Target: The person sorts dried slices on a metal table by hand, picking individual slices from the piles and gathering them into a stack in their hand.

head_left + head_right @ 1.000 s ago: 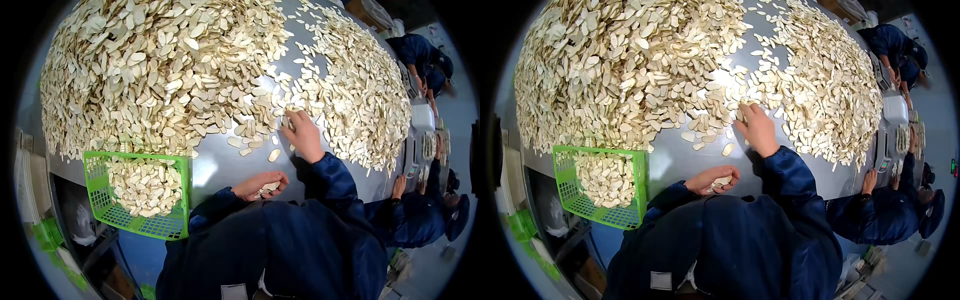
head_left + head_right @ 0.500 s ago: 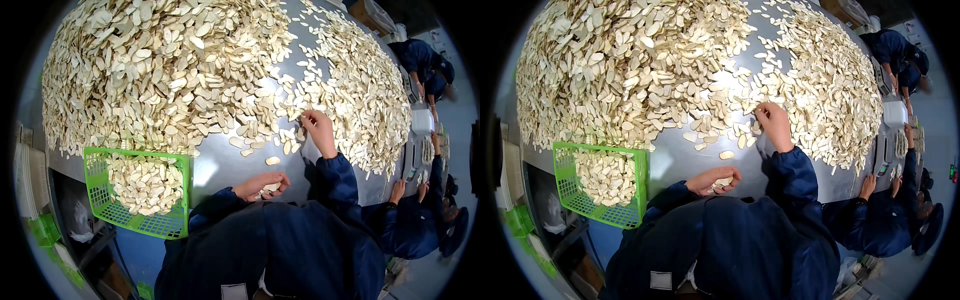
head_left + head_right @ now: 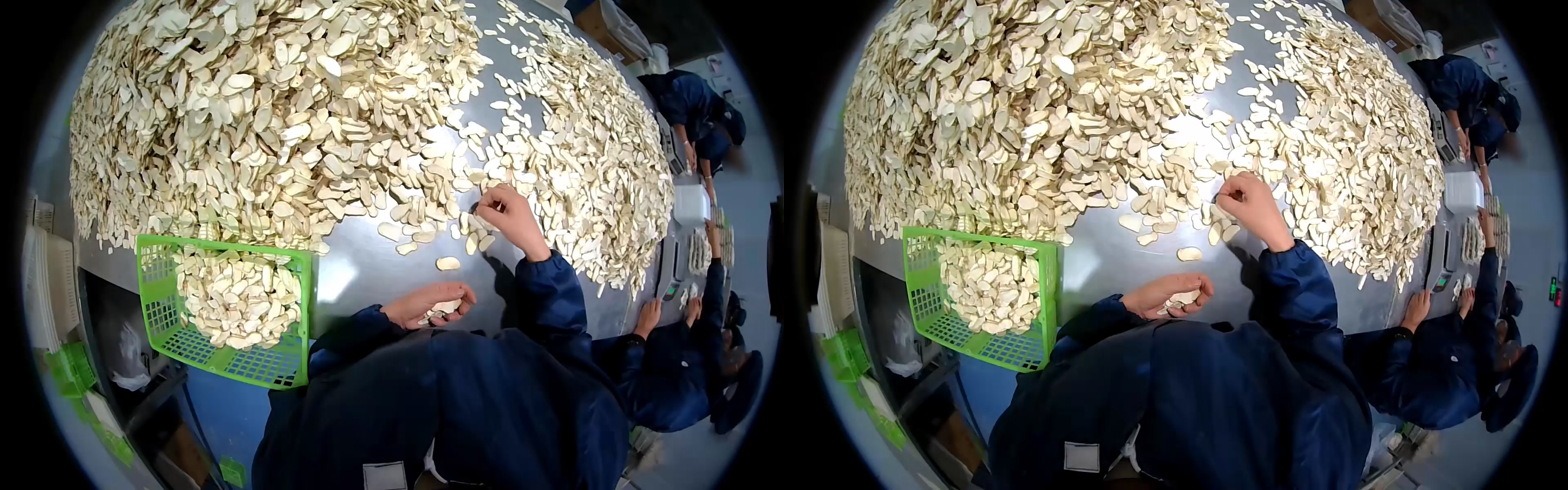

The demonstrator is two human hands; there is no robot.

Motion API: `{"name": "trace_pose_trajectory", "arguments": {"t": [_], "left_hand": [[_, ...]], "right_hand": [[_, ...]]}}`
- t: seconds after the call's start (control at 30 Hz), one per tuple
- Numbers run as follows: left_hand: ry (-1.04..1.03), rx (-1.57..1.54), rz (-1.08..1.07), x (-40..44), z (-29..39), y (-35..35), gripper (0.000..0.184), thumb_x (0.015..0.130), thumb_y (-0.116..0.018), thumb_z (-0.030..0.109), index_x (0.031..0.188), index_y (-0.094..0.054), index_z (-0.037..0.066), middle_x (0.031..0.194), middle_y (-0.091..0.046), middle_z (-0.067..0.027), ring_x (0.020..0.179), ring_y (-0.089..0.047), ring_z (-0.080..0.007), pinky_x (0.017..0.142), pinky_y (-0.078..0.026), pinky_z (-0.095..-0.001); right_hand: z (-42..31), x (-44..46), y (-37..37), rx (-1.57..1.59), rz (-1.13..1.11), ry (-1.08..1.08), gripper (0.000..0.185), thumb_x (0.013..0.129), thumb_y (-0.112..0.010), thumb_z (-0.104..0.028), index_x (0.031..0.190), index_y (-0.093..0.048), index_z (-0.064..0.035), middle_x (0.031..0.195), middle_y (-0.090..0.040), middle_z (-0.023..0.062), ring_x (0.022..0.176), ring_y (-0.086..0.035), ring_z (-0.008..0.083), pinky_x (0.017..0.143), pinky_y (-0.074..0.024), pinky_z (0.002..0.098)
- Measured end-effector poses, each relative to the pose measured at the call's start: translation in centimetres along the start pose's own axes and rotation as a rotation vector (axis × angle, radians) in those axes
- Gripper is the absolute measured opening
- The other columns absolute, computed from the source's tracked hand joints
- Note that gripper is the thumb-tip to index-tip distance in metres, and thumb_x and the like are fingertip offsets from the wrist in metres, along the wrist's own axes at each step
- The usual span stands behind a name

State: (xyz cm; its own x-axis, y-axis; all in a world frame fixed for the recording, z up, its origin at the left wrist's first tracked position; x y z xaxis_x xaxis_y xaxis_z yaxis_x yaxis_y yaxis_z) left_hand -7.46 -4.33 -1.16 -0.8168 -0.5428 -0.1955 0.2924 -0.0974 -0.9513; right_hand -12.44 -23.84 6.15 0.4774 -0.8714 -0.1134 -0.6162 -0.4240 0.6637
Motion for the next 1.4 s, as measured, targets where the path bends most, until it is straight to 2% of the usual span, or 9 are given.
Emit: {"name": "trace_pose_trajectory", "arguments": {"t": [0.1,0.33,0.6,0.73,0.87,1.1,1.2,1.33,1.4], "left_hand": [[-0.005,-0.003,0.000,0.1,-0.1,0.2,0.024,0.098,-0.048,0.025,0.107,-0.054,0.004,0.090,-0.049,-0.0051,0.069,-0.044,-0.0079,0.047,-0.034,-0.0144],[-0.016,0.013,0.033,-0.2,0.2,0.1,0.023,0.098,-0.048,0.025,0.107,-0.054,0.004,0.090,-0.049,-0.0051,0.069,-0.046,-0.0079,0.047,-0.034,-0.0141],[-0.017,0.010,0.020,-0.1,0.1,0.1,0.024,0.098,-0.049,0.026,0.108,-0.054,0.005,0.089,-0.050,-0.0039,0.069,-0.046,-0.0065,0.047,-0.035,-0.0138],[-0.011,0.022,0.023,-0.2,0.1,0.2,0.024,0.098,-0.049,0.026,0.109,-0.054,0.005,0.089,-0.050,-0.0038,0.070,-0.046,-0.0064,0.047,-0.036,-0.0138],[-0.014,0.025,0.024,-0.2,0.1,0.2,0.024,0.098,-0.048,0.026,0.109,-0.054,0.005,0.090,-0.049,-0.0041,0.070,-0.046,-0.0065,0.046,-0.035,-0.0139],[-0.004,0.008,0.018,-0.2,0.2,0.1,0.024,0.098,-0.048,0.025,0.108,-0.054,0.003,0.090,-0.049,-0.0050,0.071,-0.046,-0.0072,0.047,-0.036,-0.0144],[-0.017,0.012,0.029,-0.3,0.2,0.1,0.023,0.098,-0.048,0.024,0.107,-0.054,0.003,0.090,-0.049,-0.0051,0.071,-0.046,-0.0074,0.047,-0.036,-0.0148],[-0.012,0.001,0.029,-0.2,0.1,0.2,0.023,0.098,-0.047,0.022,0.107,-0.055,0.003,0.089,-0.049,-0.0049,0.070,-0.046,-0.0075,0.046,-0.035,-0.0150],[0.001,0.004,0.042,-0.3,0.2,0.0,0.023,0.098,-0.047,0.022,0.107,-0.055,0.003,0.089,-0.049,-0.0048,0.070,-0.046,-0.0076,0.046,-0.035,-0.0151]], "right_hand": [[0.8,0.3,1.2,0.067,0.133,-0.056,0.011,0.074,-0.067,-0.011,0.077,-0.064,-0.0005,0.071,-0.055,0.0086,0.066,-0.055,0.0189,0.061,-0.0438,0.0303],[-1.3,3.9,1.3,-0.289,0.315,0.151,0.015,0.078,-0.064,-0.016,0.084,-0.065,-0.0023,0.080,-0.058,0.0132,0.080,-0.056,0.0300,0.069,-0.0450,0.0388],[-5.1,6.8,-2.4,-0.495,0.245,0.391,0.017,0.073,-0.066,-0.013,0.088,-0.067,-0.0049,0.079,-0.058,0.0134,0.083,-0.056,0.0329,0.072,-0.0468,0.0409],[-3.5,8.4,-3.3,-0.462,0.038,0.289,0.021,0.072,-0.066,-0.011,0.092,-0.064,-0.0044,0.083,-0.058,0.0143,0.086,-0.056,0.0334,0.074,-0.0463,0.0410],[-3.0,8.3,-2.9,-0.346,0.060,0.285,0.025,0.072,-0.064,-0.008,0.096,-0.062,-0.0041,0.085,-0.057,0.0145,0.089,-0.056,0.0344,0.076,-0.0467,0.0415],[-3.3,8.5,-3.1,-0.495,0.030,0.314,0.014,0.069,-0.064,-0.006,0.082,-0.059,-0.0034,0.080,-0.056,0.0145,0.083,-0.055,0.0357,0.070,-0.0457,0.0442],[-2.6,8.3,-2.1,-0.455,0.014,0.310,0.012,0.072,-0.065,-0.006,0.082,-0.060,-0.0030,0.075,-0.058,0.0102,0.074,-0.057,0.0274,0.064,-0.0453,0.0376],[1.2,6.9,0.3,0.490,-0.067,-0.048,0.008,0.082,-0.064,-0.007,0.083,-0.058,-0.0021,0.076,-0.058,0.0002,0.066,-0.052,0.0068,0.061,-0.0407,0.0216],[1.0,5.3,0.0,1.011,-0.169,-0.045,0.012,0.082,-0.063,-0.006,0.093,-0.058,-0.0026,0.075,-0.057,0.0004,0.065,-0.050,0.0055,0.058,-0.0397,0.0200]]}}
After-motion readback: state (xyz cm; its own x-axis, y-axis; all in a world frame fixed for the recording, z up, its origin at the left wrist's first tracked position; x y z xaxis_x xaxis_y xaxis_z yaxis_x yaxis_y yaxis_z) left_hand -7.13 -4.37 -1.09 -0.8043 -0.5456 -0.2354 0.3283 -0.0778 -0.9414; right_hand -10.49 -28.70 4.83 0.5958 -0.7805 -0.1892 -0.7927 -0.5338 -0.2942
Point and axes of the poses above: each hand's wrist, its own x-axis towards the middle knuckle, its own y-axis out of the back of the hand, z = x × y, the point moved 9 cm from there along x, towards the middle knuckle
